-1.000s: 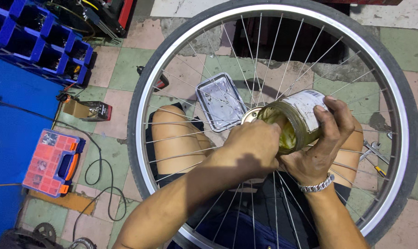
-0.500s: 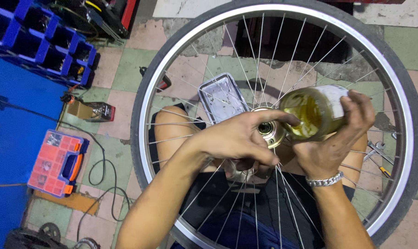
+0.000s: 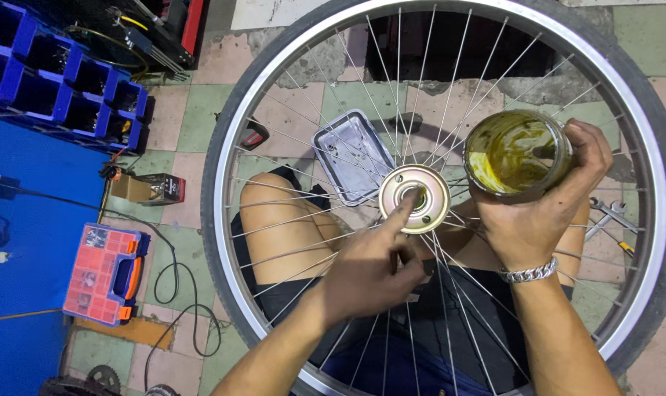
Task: The person sprays a bicycle axle with lubricant and wipes it with a black cloth. They then apply grease from a jar to the hub of a bicycle wheel using their fingers, spreading it into the bearing area.
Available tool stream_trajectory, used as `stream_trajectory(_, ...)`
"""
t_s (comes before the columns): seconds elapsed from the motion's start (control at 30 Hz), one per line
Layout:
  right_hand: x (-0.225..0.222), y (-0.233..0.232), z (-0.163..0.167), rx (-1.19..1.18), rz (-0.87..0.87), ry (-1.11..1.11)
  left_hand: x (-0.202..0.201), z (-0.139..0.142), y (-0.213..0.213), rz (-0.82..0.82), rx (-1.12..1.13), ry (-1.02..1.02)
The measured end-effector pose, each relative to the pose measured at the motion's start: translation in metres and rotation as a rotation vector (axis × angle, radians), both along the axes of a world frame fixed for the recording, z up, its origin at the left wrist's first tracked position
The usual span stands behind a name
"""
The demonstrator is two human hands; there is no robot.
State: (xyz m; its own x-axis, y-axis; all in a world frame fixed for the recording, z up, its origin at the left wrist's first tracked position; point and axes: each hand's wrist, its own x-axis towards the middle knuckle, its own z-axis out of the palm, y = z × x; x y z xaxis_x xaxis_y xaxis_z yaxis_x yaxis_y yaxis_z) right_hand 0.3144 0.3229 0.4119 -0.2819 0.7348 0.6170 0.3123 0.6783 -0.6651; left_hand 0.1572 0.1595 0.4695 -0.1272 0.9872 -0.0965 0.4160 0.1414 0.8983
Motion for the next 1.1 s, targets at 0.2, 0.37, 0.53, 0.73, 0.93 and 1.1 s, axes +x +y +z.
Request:
stream_trajectory(0.2,0.0,-0.002,0.002,0.025,-0.017,-0.031,0.015,-0.007,0.0,0.063,-0.01,0.091)
stream_trajectory(0.37,-0.001,-0.001,0.002,-0.017,0.024,-0.011,0.02,-0.009,0.005,0.051,-0.014,0.099)
stream_trajectory(0.53,0.0,-0.001,0.005,0.008,0.028,-0.03,0.033,-0.003,0.014,0.087,-0.125,0.193)
stream_trajectory(0.73,-0.001,-0.005,0.007,0.029,0.014,-0.039,0.052,0.007,0.024,0.173,-0.219,0.098)
stream_trajectory(0.93,0.003,0.0,0.005,-0.001,0.027,-0.008,0.053,0.009,0.021,0.18,-0.128,-0.141)
stream_trajectory(1.1,0.006,0.002,0.002,0.003,0.01,-0.008,0.036,0.008,0.004,0.218,0.136,-0.036)
